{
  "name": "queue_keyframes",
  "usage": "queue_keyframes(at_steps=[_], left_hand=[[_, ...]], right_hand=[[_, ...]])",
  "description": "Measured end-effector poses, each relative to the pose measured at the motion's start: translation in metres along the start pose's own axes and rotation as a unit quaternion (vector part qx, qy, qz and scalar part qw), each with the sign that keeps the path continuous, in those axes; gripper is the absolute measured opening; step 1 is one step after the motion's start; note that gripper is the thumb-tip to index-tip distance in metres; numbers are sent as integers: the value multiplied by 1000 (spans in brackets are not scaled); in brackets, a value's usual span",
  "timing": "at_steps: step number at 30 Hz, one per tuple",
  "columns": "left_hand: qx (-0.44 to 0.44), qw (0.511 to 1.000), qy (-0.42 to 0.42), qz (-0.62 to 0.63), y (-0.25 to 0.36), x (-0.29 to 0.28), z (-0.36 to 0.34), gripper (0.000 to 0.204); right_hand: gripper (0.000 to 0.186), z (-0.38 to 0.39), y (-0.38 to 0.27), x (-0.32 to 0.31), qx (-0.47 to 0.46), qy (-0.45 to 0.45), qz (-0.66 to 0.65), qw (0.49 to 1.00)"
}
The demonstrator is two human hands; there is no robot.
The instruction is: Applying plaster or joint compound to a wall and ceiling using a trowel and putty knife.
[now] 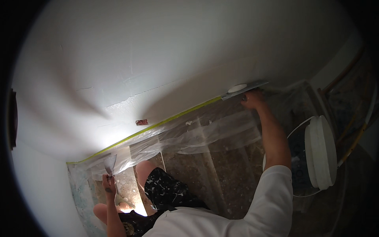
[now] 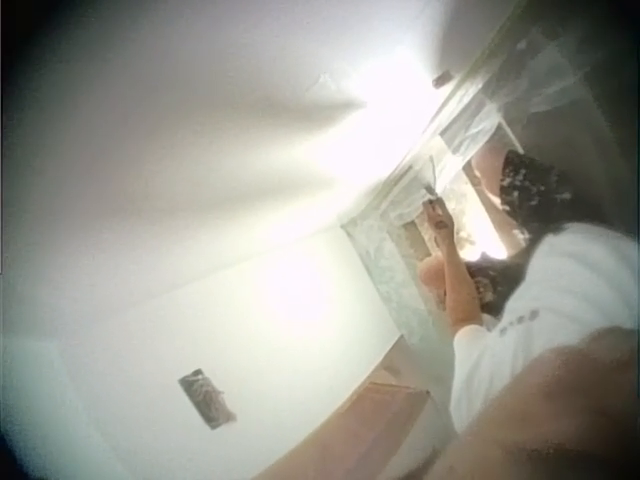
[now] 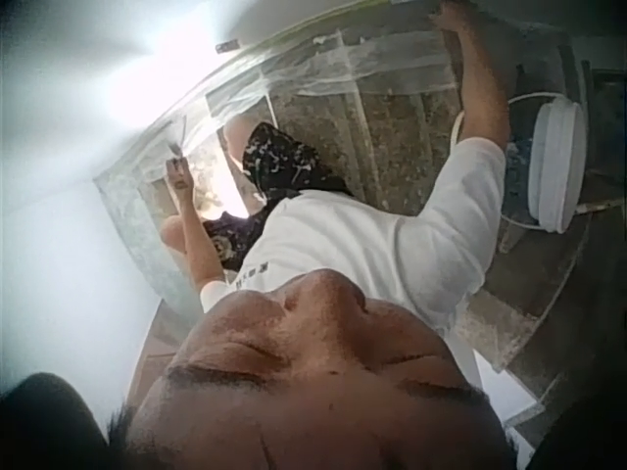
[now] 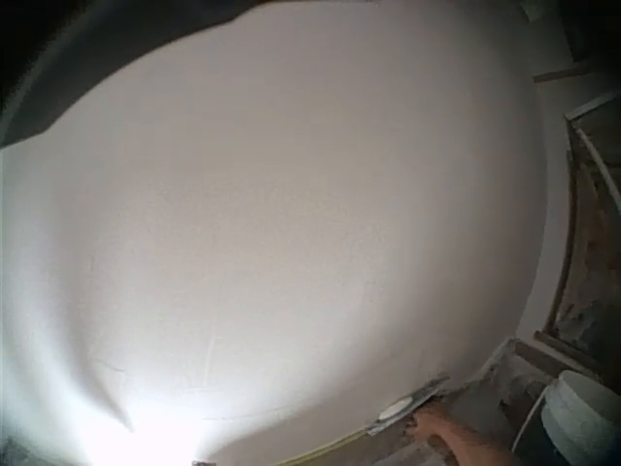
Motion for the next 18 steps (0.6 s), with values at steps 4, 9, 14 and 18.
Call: queue_keyframes(at_steps=[4,9,14,18], left_hand=[[39,999,25,-1,3,-1,-6,12],[11,1000,0,-12,3,-1,-12,14],[-14,999,-30,34,-20,16,-22,16],[-20,999,-26,30,-44,14,-25,15]], right_hand=[[44,-15,5,-10,53,-102,-65,991],[48,-40,6,-102,67,-73,-130,987],[34,-48,-8,-169,13,26,-241,970],[32,-19,-61,-108,-31,61,-119,991]])
Point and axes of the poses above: each hand's wrist, its own z-axis away from the middle knuckle, its own x-axis out of the palm, y = z × x, the point moved 6 cm from there along -z, towards the middle knuckle, and after that the axes turned 4 degrees about -x, right-handed, at the moved point
